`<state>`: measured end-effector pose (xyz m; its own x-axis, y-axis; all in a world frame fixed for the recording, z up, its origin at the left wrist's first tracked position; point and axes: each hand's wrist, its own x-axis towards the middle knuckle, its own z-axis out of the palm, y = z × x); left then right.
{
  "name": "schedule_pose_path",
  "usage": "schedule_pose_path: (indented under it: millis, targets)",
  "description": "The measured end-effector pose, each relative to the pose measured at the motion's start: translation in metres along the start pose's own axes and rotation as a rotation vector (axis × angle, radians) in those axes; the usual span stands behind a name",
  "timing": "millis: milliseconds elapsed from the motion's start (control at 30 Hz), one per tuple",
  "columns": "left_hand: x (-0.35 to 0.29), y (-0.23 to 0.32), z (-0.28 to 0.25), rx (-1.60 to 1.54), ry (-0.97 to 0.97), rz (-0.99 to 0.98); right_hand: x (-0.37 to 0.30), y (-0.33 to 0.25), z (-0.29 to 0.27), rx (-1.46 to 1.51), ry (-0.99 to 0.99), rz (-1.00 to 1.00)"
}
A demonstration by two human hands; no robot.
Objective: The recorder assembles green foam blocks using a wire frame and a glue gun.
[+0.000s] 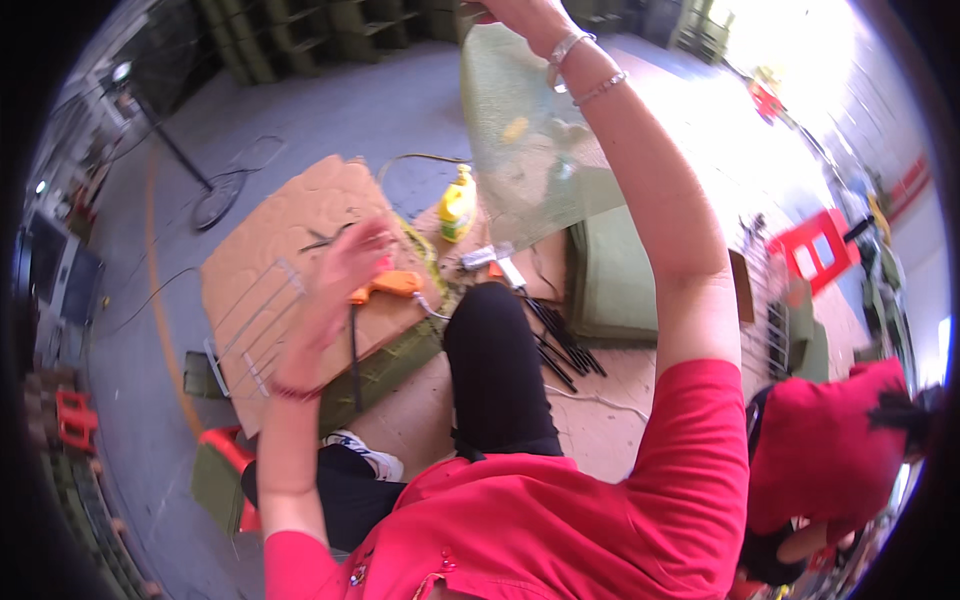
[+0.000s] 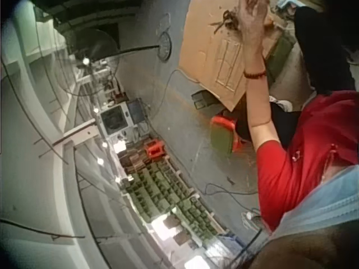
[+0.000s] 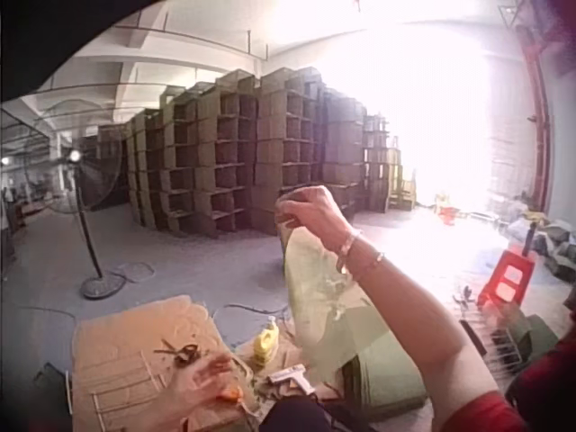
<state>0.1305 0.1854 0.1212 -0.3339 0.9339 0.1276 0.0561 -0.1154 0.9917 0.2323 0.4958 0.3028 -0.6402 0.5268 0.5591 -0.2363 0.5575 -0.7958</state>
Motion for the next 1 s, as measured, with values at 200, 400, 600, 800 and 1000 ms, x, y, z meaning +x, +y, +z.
schedule_pose_path:
  millis: [200, 400, 600, 800, 1000]
  targets:
    - [0.011, -0.019, 0.098, -0.091, -0.301, -0.102, 0.037, -0.06, 0.132, 0.313, -0.026, -0.081]
    - [0.069, 0.006, 0.095, -0.784, 0.13, -0.021, 0.041, -0.101, 0.207, 0.671, -0.178, -0.275]
    - [0.084, 0.004, -0.018, -0.969, 0.38, 0.124, 0.01, -0.109, 0.277, 1.072, -0.507, 0.053]
    - [0.075, -0.012, -0.2, -1.009, 0.656, 0.065, 0.001, -0.083, 0.272, 1.167, -0.571, 0.245]
    - [0.059, -0.014, -0.352, 0.23, 0.804, -0.077, 0.015, 0.038, 0.274, 1.186, -0.239, 0.383]
